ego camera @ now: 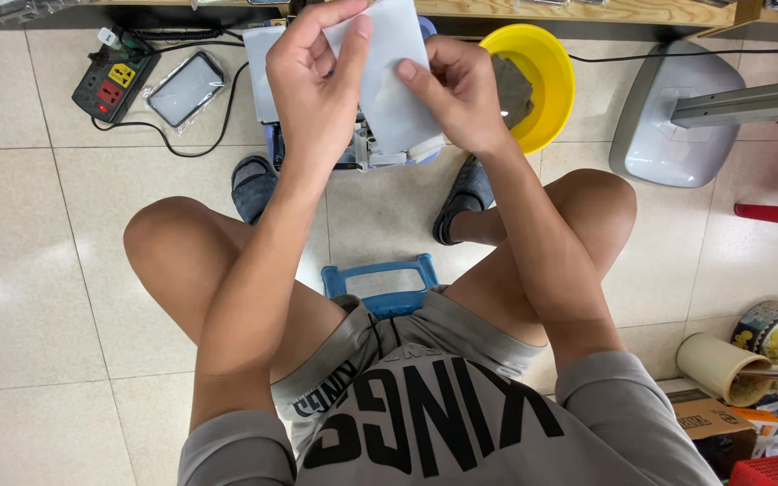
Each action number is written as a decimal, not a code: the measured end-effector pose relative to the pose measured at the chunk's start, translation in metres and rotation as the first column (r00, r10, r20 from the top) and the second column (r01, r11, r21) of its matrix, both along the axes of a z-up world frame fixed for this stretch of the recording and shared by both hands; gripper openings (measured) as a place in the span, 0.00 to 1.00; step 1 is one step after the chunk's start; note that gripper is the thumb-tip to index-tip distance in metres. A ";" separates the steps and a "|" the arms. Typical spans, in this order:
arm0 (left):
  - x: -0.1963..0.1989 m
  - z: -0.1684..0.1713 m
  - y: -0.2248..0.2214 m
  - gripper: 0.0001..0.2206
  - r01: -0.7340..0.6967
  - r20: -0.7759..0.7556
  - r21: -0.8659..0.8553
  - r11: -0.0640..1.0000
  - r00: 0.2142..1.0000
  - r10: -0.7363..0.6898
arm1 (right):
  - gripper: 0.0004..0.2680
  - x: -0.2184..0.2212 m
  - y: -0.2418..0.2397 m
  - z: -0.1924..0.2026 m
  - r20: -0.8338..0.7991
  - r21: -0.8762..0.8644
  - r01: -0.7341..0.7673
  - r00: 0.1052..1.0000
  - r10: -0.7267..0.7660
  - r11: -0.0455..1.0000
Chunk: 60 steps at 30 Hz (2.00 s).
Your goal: The person removes a screen protector from a white sleeve, holds it with both hands, and then places it back into the sleeve.
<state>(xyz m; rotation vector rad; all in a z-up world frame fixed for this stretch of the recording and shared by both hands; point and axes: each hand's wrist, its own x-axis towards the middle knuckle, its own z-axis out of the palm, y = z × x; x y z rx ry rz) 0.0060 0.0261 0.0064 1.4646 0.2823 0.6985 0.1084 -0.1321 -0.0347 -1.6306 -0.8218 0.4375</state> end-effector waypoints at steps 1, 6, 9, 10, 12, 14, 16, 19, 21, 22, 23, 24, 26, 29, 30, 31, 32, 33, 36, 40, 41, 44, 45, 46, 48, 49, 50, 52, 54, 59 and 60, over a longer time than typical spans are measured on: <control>0.000 -0.001 0.002 0.07 -0.046 -0.022 -0.013 0.999 0.999 0.045 | 0.12 0.001 0.001 -0.004 -0.021 0.006 0.037 0.999 -0.037 0.999; -0.011 0.014 0.007 0.08 -0.045 -0.123 -0.002 0.999 0.991 0.045 | 0.08 0.032 0.005 -0.052 -0.198 0.034 0.254 0.950 -0.243 0.967; -0.017 0.019 0.002 0.05 0.009 -0.129 -0.003 1.000 0.992 -0.010 | 0.06 0.059 -0.004 -0.119 -0.063 -0.097 0.281 0.956 -0.287 0.955; -0.020 0.021 0.003 0.04 0.040 -0.131 0.010 0.999 0.991 -0.039 | 0.05 0.067 -0.004 -0.143 0.022 -0.208 0.288 0.957 -0.290 0.935; -0.024 0.014 0.002 0.05 0.062 -0.147 0.033 0.998 0.988 -0.056 | 0.07 0.076 -0.013 -0.198 0.031 -0.371 0.319 0.943 -0.331 0.872; -0.028 0.004 -0.006 0.07 0.081 -0.160 0.057 0.995 0.985 -0.071 | 0.09 0.079 -0.022 -0.246 0.053 -0.522 0.338 0.929 -0.366 0.783; -0.029 -0.009 -0.016 0.10 0.142 -0.238 0.164 0.976 0.966 -0.101 | 0.05 0.082 -0.026 -0.289 0.132 -0.669 0.479 0.829 -0.543 0.568; -0.031 -0.035 -0.045 0.07 0.279 -0.250 0.033 0.960 0.932 -0.262 | 0.07 0.080 -0.031 -0.355 0.116 -0.674 0.555 0.731 -0.673 0.487; -0.038 -0.025 -0.054 0.06 0.309 -0.275 0.073 0.948 0.920 -0.279 | 0.07 0.088 -0.035 -0.391 0.116 -0.696 0.527 0.752 -0.649 0.487; -0.038 -0.020 -0.057 0.06 0.346 -0.290 0.127 0.930 0.909 -0.299 | 0.08 0.097 -0.034 -0.408 0.118 -0.705 0.513 0.766 -0.632 0.490; -0.038 -0.019 -0.056 0.06 0.345 -0.289 0.130 0.929 0.910 -0.298 | 0.08 0.095 -0.027 -0.405 0.118 -0.703 0.514 0.766 -0.632 0.492; -0.038 -0.016 -0.056 0.05 0.393 -0.328 0.160 0.906 0.886 -0.327 | 0.08 0.090 -0.021 -0.404 0.121 -0.728 0.513 0.750 -0.651 0.456; -0.039 -0.016 -0.057 0.06 0.440 -0.373 0.184 0.879 0.859 -0.352 | 0.08 0.088 -0.013 -0.410 0.120 -0.755 0.504 0.735 -0.668 0.419; -0.038 -0.022 -0.061 0.08 0.521 -0.411 0.185 0.833 0.811 -0.416 | 0.09 0.092 -0.008 -0.423 0.128 -0.784 0.487 0.733 -0.668 0.384; -0.037 -0.025 -0.064 0.08 0.538 -0.422 0.182 0.823 0.799 -0.429 | 0.09 0.091 -0.007 -0.421 0.161 -0.792 0.496 0.732 -0.662 0.356; -0.037 -0.028 -0.067 0.09 0.554 -0.432 0.178 0.813 0.787 -0.441 | 0.09 0.090 -0.007 -0.418 0.193 -0.799 0.504 0.731 -0.655 0.328; -0.038 -0.028 -0.068 0.09 0.556 -0.437 0.176 0.812 0.784 -0.442 | 0.09 0.088 -0.006 -0.414 0.188 -0.801 0.501 0.731 -0.656 0.328; -0.039 -0.029 -0.070 0.09 0.566 -0.452 0.178 0.805 0.773 -0.444 | 0.09 0.087 -0.006 -0.411 0.226 -0.793 0.530 0.712 -0.665 0.299; -0.038 -0.032 -0.073 0.08 0.584 -0.438 0.178 0.792 0.768 -0.468 | 0.09 0.073 0.005 -0.374 0.365 -0.722 0.635 0.687 -0.628 0.274; -0.040 -0.033 -0.080 0.07 0.564 -0.395 0.175 0.807 0.791 -0.468 | 0.05 0.046 0.054 -0.312 0.491 -0.516 0.685 0.729 -0.478 0.515; -0.040 -0.031 -0.079 0.07 0.562 -0.395 0.175 0.808 0.792 -0.465 | 0.05 0.034 0.072 -0.304 0.491 -0.515 0.684 0.730 -0.476 0.517; -0.038 -0.030 -0.082 0.05 0.542 -0.338 0.183 0.820 0.818 -0.466 | 0.05 -0.002 0.121 -0.271 0.438 -0.503 0.596 0.800 -0.410 0.626; -0.037 -0.035 -0.086 0.04 0.522 -0.309 0.187 0.832 0.836 -0.454 | 0.11 -0.017 0.134 -0.255 0.368 -0.488 0.520 0.851 -0.375 0.701; -0.037 -0.041 -0.091 0.04 0.503 -0.282 0.191 0.843 0.851 -0.444 | 0.18 -0.033 0.146 -0.238 0.297 -0.464 0.439 0.895 -0.333 0.769; -0.036 -0.039 -0.094 0.04 0.499 -0.315 0.185 0.847 0.846 -0.429 | 0.23 -0.043 0.161 -0.248 0.329 -0.654 0.371 0.924 -0.194 0.659; -0.035 -0.039 -0.094 0.05 0.499 -0.351 0.177 0.849 0.838 -0.419 | 0.30 -0.047 0.169 -0.253 0.324 -0.809 0.307 0.944 -0.054 0.502; -0.035 -0.041 -0.095 0.05 0.500 -0.351 0.177 0.848 0.837 -0.420 | 0.30 -0.049 0.171 -0.257 0.324 -0.808 0.308 0.944 -0.056 0.502; -0.036 -0.045 -0.097 0.05 0.464 -0.304 0.200 0.863 0.867 -0.396 | 0.32 -0.055 0.177 -0.265 0.433 -0.844 0.381 0.899 0.062 0.379; -0.037 -0.042 -0.095 0.05 0.472 -0.302 0.187 0.862 0.862 -0.406 | 0.28 -0.051 0.177 -0.266 0.344 -0.867 0.320 0.939 -0.005 0.382; -0.038 -0.036 -0.092 0.05 0.469 -0.273 0.177 0.865 0.868 -0.415 | 0.16 -0.042 0.168 -0.258 0.070 -0.880 0.149 0.980 -0.187 0.450; -0.038 -0.036 -0.092 0.05 0.472 -0.276 0.179 0.863 0.866 -0.417 | 0.15 -0.041 0.165 -0.261 0.049 -0.854 0.141 0.980 -0.192 0.501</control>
